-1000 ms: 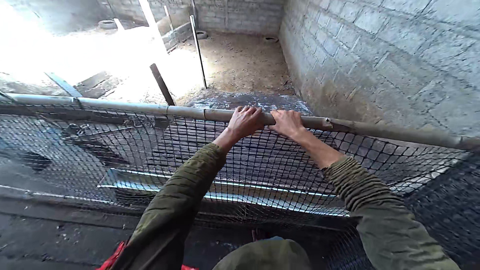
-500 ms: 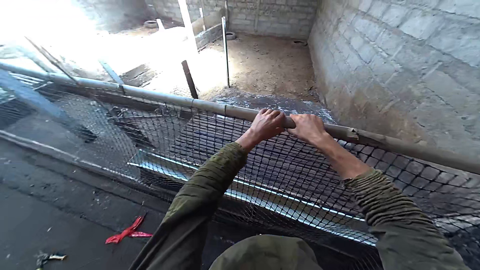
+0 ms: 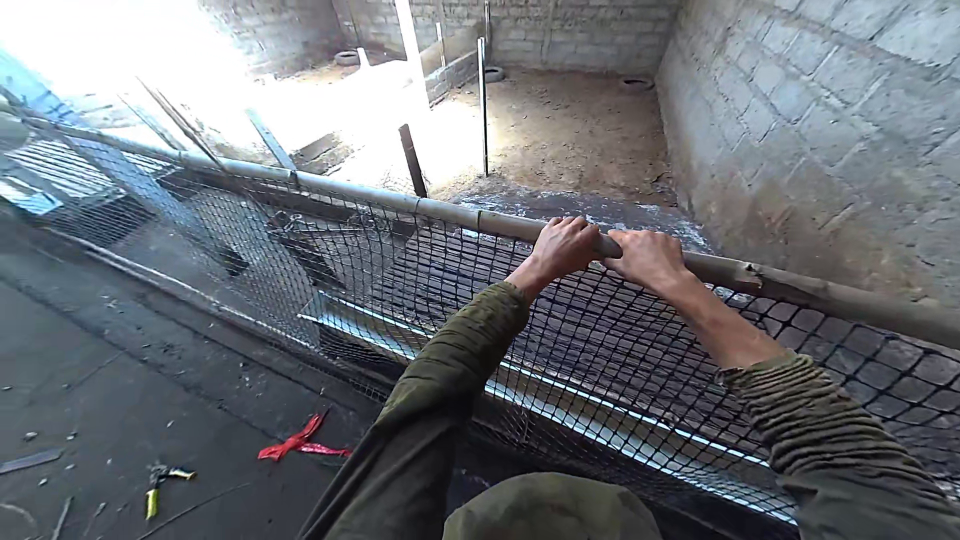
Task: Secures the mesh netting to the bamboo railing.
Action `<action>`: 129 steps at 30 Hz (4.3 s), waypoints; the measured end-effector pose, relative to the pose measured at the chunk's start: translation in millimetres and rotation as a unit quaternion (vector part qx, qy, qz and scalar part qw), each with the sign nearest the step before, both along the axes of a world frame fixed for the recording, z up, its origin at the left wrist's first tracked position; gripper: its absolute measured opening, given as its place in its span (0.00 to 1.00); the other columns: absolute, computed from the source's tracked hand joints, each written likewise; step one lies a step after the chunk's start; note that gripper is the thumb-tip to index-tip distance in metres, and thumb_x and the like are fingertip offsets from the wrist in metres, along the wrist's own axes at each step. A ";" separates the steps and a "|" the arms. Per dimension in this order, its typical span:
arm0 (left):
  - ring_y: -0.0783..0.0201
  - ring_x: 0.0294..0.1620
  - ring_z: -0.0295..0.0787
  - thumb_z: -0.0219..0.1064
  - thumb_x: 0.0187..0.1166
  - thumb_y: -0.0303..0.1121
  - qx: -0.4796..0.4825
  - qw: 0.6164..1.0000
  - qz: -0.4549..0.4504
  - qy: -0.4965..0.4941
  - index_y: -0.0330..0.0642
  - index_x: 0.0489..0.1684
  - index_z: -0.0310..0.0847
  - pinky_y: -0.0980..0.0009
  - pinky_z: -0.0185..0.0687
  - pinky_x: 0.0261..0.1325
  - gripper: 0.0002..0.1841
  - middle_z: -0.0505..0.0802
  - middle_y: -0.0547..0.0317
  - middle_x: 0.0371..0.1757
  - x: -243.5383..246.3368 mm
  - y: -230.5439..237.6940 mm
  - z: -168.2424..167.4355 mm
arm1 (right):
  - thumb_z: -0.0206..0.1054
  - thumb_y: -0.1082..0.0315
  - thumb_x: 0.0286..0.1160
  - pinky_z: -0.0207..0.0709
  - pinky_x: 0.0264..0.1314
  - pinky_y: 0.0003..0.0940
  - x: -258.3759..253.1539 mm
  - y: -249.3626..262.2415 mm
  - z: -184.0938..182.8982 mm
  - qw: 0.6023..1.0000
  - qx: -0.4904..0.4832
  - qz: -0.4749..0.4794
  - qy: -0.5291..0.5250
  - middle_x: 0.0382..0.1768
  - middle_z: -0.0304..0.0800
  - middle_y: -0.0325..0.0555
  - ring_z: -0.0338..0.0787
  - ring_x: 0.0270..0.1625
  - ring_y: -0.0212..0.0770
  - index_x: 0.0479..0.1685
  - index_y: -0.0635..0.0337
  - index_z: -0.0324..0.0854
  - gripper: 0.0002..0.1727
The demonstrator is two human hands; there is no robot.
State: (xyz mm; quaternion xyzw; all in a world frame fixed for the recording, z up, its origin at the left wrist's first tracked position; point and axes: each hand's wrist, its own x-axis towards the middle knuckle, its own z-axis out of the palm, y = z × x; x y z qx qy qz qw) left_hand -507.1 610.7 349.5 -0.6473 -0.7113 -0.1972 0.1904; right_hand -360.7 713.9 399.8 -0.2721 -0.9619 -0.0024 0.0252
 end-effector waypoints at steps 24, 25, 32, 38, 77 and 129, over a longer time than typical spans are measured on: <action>0.43 0.59 0.90 0.74 0.73 0.55 -0.194 0.975 0.010 -0.109 0.50 0.56 0.91 0.34 0.81 0.58 0.22 0.93 0.49 0.55 -9.0 11.0 35.9 | 0.60 0.64 0.82 0.82 0.48 0.59 90.5 -14.4 49.8 0.974 -0.115 -0.044 0.188 0.37 0.89 0.57 0.91 0.43 0.57 0.57 0.64 0.83 0.15; 0.42 0.58 0.90 0.74 0.73 0.55 -0.191 0.976 0.008 -0.105 0.50 0.55 0.90 0.34 0.81 0.57 0.22 0.93 0.48 0.54 -9.3 10.9 35.6 | 0.56 0.66 0.85 0.83 0.46 0.59 98.9 -27.7 45.9 0.968 -0.140 -0.059 0.198 0.38 0.90 0.58 0.92 0.42 0.57 0.61 0.63 0.81 0.15; 0.40 0.58 0.89 0.73 0.77 0.49 -0.134 0.989 -0.040 -0.052 0.43 0.60 0.88 0.37 0.79 0.60 0.22 0.91 0.42 0.53 -12.0 3.9 24.8 | 0.48 0.64 0.96 0.85 0.50 0.53 86.7 -69.7 -33.1 0.917 -0.307 -0.079 0.241 0.39 0.90 0.55 0.92 0.41 0.52 0.72 0.64 0.72 0.18; 0.41 0.77 0.78 0.72 0.79 0.39 0.030 0.995 -0.094 -0.003 0.42 0.77 0.80 0.40 0.67 0.80 0.26 0.86 0.43 0.73 -8.6 -29.2 0.6 | 0.52 0.64 0.93 0.82 0.59 0.50 70.8 -95.7 -56.7 0.902 -0.305 -0.130 0.277 0.44 0.92 0.59 0.92 0.49 0.53 0.65 0.66 0.80 0.17; 0.67 0.42 0.92 0.54 0.90 0.25 0.196 0.602 -0.017 -0.774 0.26 0.55 0.85 0.68 0.88 0.54 0.13 0.94 0.52 0.41 63.5 -60.9 -68.2 | 0.65 0.65 0.86 0.84 0.60 0.39 -1.9 -85.4 -86.2 0.796 -0.433 -0.113 0.409 0.44 0.96 0.50 0.93 0.48 0.37 0.55 0.63 0.91 0.13; 0.58 0.56 0.92 0.64 0.80 0.21 0.314 0.687 -0.083 -0.650 0.25 0.51 0.79 0.60 0.90 0.62 0.08 0.89 0.43 0.61 70.5 -68.5 -79.9 | 0.60 0.65 0.87 0.91 0.48 0.37 12.7 -117.0 -93.9 0.840 -0.290 -0.108 0.446 0.41 0.97 0.50 0.96 0.37 0.40 0.56 0.65 0.89 0.16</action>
